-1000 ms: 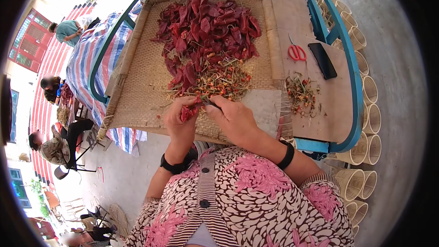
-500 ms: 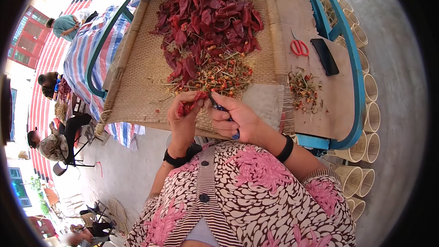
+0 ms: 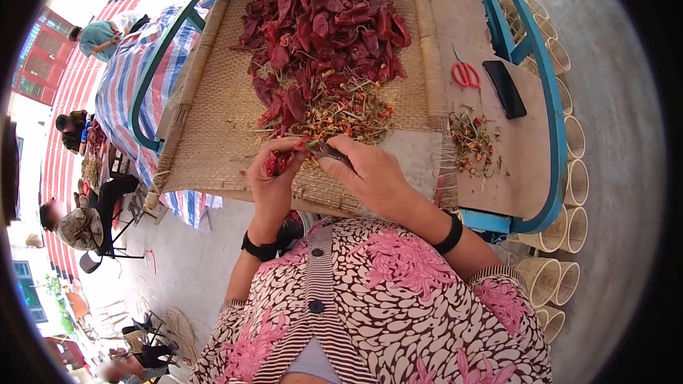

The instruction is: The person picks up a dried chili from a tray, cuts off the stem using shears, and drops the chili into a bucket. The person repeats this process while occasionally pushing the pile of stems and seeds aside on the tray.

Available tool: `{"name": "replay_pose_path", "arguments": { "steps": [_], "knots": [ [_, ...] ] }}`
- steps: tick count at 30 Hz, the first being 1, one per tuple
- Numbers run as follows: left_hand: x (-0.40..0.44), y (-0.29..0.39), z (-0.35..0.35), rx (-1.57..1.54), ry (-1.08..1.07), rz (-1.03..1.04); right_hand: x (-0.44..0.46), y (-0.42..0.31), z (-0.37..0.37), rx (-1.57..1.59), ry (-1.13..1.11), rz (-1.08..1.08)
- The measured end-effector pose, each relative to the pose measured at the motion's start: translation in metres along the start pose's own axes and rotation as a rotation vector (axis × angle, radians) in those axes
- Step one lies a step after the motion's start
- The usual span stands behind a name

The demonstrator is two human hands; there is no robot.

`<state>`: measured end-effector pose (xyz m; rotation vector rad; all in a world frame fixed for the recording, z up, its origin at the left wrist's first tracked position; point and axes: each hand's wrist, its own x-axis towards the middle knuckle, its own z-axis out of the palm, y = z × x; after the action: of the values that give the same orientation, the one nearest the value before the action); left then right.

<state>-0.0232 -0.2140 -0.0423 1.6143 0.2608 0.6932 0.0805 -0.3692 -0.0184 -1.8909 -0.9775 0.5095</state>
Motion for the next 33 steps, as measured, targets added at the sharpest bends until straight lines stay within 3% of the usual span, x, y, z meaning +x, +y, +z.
{"name": "replay_pose_path", "arguments": {
  "steps": [10,16,19,22,25,33],
  "knots": [
    [-0.001,-0.016,-0.002,0.139,-0.074,0.063,-0.001,-0.007,-0.004,-0.173,-0.029,0.014],
    [-0.006,-0.013,0.013,0.029,0.006,-0.034,-0.004,-0.002,0.008,-0.193,0.135,-0.066],
    [-0.01,-0.015,0.013,0.012,-0.008,-0.087,-0.001,0.015,0.018,0.203,0.117,-0.1],
    [-0.011,-0.013,0.012,-0.031,-0.002,-0.044,-0.001,0.015,0.01,0.775,-0.179,0.251],
    [-0.012,-0.012,0.01,-0.123,-0.03,-0.038,-0.005,0.0,0.002,1.163,-0.274,0.467],
    [-0.012,-0.012,0.007,-0.199,-0.037,-0.059,-0.004,0.014,0.009,1.554,-0.415,0.646]
  ]
}}
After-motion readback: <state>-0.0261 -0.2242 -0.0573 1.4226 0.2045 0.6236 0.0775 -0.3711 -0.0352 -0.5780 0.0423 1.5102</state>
